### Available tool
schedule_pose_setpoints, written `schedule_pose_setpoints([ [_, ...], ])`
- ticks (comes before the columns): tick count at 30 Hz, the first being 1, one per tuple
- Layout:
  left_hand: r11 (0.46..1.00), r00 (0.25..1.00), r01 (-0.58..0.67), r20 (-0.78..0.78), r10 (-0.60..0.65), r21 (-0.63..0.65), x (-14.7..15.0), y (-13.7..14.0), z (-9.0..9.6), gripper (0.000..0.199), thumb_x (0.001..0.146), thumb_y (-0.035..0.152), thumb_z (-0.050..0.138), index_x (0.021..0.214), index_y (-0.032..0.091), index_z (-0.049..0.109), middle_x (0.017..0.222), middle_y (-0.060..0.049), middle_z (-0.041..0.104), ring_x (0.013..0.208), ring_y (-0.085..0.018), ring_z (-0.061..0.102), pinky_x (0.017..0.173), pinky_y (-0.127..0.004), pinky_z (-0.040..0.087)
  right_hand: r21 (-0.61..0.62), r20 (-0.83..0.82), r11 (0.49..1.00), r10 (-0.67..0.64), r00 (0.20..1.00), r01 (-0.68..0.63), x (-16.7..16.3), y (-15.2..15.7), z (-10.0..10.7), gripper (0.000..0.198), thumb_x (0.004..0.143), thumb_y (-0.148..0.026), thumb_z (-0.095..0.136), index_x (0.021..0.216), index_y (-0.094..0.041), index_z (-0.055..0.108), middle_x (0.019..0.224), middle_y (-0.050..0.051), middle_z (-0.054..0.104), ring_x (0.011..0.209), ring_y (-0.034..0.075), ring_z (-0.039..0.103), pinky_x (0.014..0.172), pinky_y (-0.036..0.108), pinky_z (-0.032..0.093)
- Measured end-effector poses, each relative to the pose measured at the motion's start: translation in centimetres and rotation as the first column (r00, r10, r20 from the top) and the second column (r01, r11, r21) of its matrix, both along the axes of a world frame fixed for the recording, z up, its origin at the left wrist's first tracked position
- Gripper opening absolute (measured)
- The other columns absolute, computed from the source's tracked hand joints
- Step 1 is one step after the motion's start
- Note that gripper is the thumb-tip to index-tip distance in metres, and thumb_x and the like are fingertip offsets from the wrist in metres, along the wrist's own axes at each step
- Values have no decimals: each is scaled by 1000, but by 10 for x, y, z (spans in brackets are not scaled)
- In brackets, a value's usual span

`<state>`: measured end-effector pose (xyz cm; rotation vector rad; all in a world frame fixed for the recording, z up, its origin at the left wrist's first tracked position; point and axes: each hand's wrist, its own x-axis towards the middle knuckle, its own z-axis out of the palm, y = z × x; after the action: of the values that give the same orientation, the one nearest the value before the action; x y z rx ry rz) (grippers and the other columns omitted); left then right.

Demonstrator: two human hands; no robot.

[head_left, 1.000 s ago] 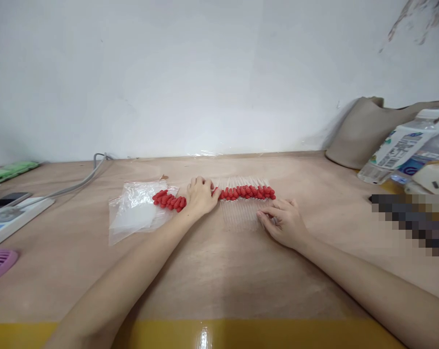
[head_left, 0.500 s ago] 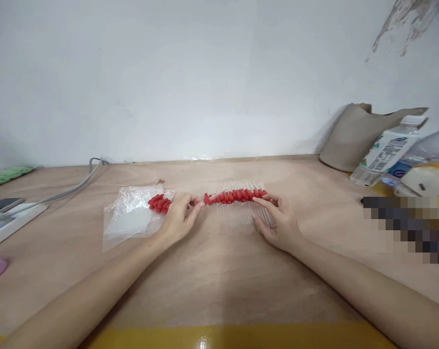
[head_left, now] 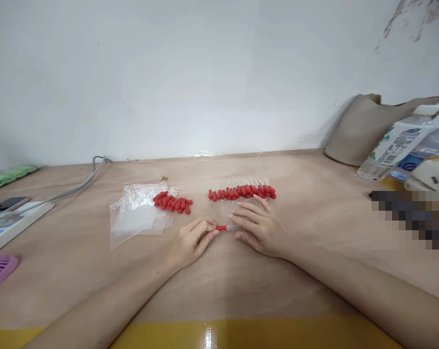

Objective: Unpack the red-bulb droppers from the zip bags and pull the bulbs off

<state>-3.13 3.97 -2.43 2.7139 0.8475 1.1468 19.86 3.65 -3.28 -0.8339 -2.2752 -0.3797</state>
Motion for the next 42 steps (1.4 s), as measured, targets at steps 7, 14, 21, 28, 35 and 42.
schedule_pose_setpoints([
  [7,997,994,-3,-109,12,82,7,4,-2,41,80,32,58,117,18,49,115,-10,57,106,-21,54,89,-36,47,19,-53,997,80,995,-79,-3,0,-2,17,84,-21,50,94,-20,63,89,2,69,99,20,57,103,52,25],
  [14,946,983,79,-184,-20,315,14,8,-1,27,84,20,54,111,16,55,107,-7,64,109,-21,54,96,-43,42,56,-74,986,163,984,-159,-6,2,-6,21,84,-22,51,99,-15,62,96,6,68,103,22,56,97,46,41],
  [21,926,987,77,-160,-18,369,16,6,-1,28,83,19,54,110,13,55,107,-10,64,107,-20,56,95,-40,46,1,-40,987,161,986,-161,-6,2,-7,27,86,-22,47,108,-12,58,106,9,64,111,21,52,94,38,47],
  [28,875,966,124,-259,1,468,14,7,1,21,83,19,54,103,13,57,105,-9,65,104,-20,58,92,-35,49,20,-55,975,220,974,-219,-8,0,-8,17,84,-18,49,95,-12,62,98,9,67,96,17,60,93,33,48],
  [35,892,957,145,-289,-16,429,11,5,2,15,84,19,50,96,14,59,104,-8,65,104,-19,57,94,-36,47,110,38,972,205,978,-208,-6,-4,-2,15,85,-17,47,82,-13,61,88,8,67,92,16,61,92,31,49],
  [42,915,965,146,-258,-48,375,7,4,1,15,83,18,53,95,13,59,104,-8,65,103,-18,58,95,-34,48,205,97,958,184,978,-201,-2,-6,-2,12,84,-15,50,88,-11,61,91,10,67,96,19,60,94,35,48],
])
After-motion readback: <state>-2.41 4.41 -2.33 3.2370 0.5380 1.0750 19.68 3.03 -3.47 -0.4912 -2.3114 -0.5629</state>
